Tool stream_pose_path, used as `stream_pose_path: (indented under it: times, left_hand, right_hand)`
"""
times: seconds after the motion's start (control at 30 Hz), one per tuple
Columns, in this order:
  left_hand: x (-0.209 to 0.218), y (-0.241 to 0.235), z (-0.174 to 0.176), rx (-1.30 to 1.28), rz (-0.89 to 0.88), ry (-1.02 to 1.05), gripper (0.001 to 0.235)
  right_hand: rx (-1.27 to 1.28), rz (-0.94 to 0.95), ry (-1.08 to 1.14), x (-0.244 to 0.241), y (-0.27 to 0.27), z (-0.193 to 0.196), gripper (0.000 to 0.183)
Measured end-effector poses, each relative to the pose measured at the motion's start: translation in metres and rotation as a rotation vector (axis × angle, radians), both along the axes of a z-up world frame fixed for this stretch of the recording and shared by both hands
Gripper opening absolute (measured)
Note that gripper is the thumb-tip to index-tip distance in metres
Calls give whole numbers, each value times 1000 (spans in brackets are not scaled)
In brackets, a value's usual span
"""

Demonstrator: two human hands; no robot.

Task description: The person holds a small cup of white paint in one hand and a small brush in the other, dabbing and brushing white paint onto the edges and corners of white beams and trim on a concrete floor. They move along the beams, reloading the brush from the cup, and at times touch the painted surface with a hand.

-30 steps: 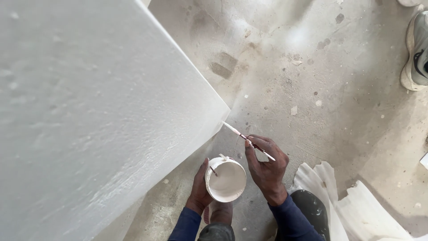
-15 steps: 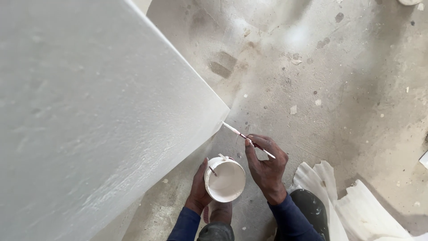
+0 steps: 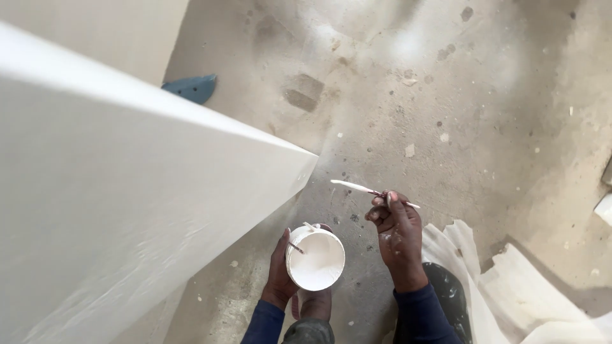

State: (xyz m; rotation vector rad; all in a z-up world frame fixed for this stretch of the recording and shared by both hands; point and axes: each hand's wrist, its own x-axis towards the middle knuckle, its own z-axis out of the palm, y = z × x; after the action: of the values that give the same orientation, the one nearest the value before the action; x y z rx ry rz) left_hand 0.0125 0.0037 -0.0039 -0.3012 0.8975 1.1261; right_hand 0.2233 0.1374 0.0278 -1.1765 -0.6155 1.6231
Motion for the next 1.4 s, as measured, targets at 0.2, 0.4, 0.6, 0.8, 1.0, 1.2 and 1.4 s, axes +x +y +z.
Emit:
stream_pose_path:
  times: [0.2, 0.4, 0.6, 0.8, 1.0, 1.2, 1.4]
  left_hand:
    - [21, 8, -6, 7, 27, 8, 68]
    - [29, 1, -10, -19, 67, -49, 72]
    - [25, 2, 5, -22, 112, -57, 74]
    - [13, -11, 4, -12, 110, -4, 72]
    - [6, -18, -8, -98, 135, 13, 70]
    - [1, -14, -4, -91, 87, 50, 72]
    - [-2, -10, 1, 17, 129, 11, 69]
  right_hand:
    - [-155, -63, 543, 37, -7, -14, 20]
    - [-19, -88, 404, 30, 8, 5, 29]
    - [520, 86, -417, -14, 23, -3, 46]
    - [678, 106, -541, -83, 46, 6, 105]
    - [571, 88, -409, -125, 59, -20, 113]
    - [599, 110, -450, -129, 56, -30, 116]
    - [568, 92, -428, -112, 48, -29, 113]
